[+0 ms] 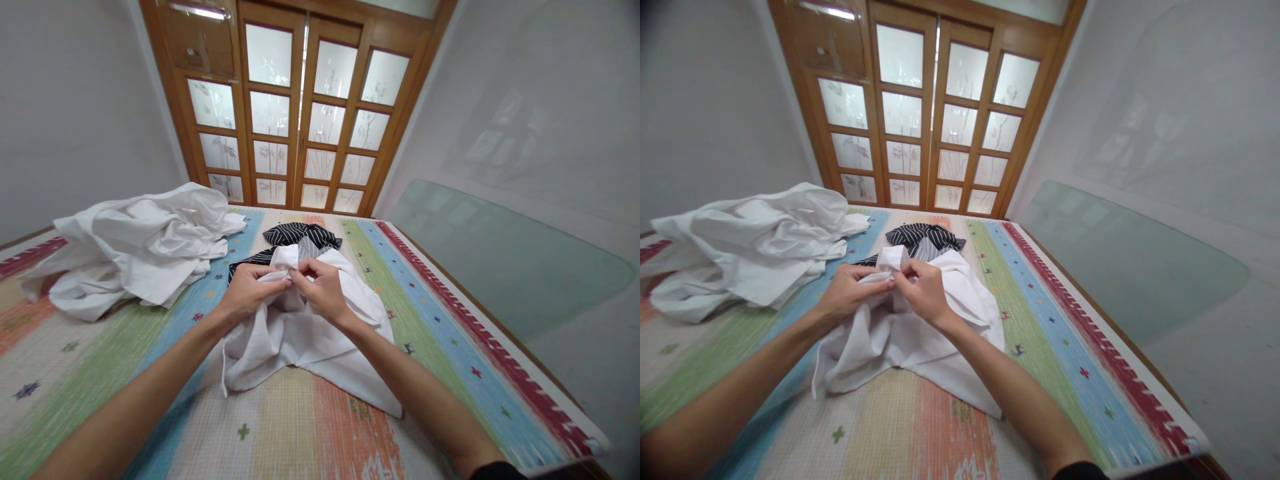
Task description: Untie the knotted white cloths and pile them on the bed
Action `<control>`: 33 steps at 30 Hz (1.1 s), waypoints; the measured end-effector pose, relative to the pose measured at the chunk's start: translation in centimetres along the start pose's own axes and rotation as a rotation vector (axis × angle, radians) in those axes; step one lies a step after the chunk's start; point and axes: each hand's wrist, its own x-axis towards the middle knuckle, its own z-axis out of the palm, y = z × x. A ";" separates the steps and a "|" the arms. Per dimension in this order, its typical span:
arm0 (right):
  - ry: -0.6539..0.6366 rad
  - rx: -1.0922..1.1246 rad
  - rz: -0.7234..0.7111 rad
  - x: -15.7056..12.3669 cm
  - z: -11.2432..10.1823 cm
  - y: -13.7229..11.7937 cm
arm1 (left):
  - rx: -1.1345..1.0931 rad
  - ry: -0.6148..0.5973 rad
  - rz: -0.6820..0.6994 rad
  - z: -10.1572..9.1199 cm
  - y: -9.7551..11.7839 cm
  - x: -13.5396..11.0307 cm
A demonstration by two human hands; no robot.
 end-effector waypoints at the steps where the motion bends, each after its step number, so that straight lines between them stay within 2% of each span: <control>1: 0.003 0.008 0.002 0.0 0.0 0.0 | -0.008 0.000 -0.005 0.0 -0.1 0.0; 5: 0.007 0.067 0.026 0.2 0.0 0.3 | -0.068 -0.014 -0.033 0.1 -0.3 0.0; 13: -0.039 0.250 0.187 0.3 -0.3 1.0 | -0.135 -0.036 -0.099 0.2 -0.1 -0.1; 18: -0.017 0.288 0.287 0.3 0.0 1.2 | -0.078 -0.006 -0.053 0.3 -0.1 -0.1; 27: 0.035 0.265 0.289 0.4 0.4 0.8 | 0.056 0.014 0.038 0.1 -0.1 -0.1; 33: 0.093 0.333 0.359 0.4 0.1 1.7 | 0.105 0.059 0.055 -0.2 0.4 -0.2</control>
